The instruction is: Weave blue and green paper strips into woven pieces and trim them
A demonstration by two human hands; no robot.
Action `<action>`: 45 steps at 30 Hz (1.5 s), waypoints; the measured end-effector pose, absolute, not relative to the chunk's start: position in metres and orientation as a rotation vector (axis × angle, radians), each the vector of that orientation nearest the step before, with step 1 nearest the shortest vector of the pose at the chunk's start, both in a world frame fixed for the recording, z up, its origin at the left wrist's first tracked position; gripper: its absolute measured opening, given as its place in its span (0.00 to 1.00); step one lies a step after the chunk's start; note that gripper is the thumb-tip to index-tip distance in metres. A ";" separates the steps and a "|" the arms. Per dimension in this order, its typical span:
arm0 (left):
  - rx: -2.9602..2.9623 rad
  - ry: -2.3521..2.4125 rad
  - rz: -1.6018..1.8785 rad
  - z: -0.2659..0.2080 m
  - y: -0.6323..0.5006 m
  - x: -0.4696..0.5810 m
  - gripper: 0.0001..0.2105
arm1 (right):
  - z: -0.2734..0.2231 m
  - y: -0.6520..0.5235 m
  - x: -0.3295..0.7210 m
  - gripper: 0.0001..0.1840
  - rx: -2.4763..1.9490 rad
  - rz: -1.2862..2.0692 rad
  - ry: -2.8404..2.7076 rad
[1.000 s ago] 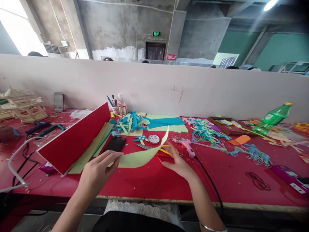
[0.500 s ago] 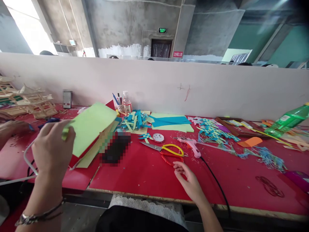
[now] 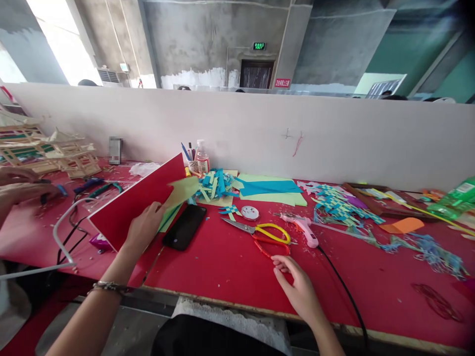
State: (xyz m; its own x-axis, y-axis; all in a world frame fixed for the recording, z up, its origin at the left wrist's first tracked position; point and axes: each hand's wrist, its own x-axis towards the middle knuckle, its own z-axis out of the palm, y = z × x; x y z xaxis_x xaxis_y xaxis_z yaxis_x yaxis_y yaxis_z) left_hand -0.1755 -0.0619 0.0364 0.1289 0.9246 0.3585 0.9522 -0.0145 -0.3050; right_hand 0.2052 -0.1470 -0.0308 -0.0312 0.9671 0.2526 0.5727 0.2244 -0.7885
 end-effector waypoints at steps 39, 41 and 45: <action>-2.376 -1.681 -0.454 0.059 -0.054 -0.227 0.18 | 0.008 -0.058 -0.116 0.19 -0.704 0.445 -2.940; -2.378 -1.685 -0.446 0.059 -0.055 -0.224 0.18 | 0.008 -0.055 -0.115 0.18 -0.712 0.458 -2.913; -2.357 -1.664 -0.406 0.061 -0.060 -0.221 0.18 | 0.009 -0.048 -0.103 0.19 -0.746 0.450 -2.833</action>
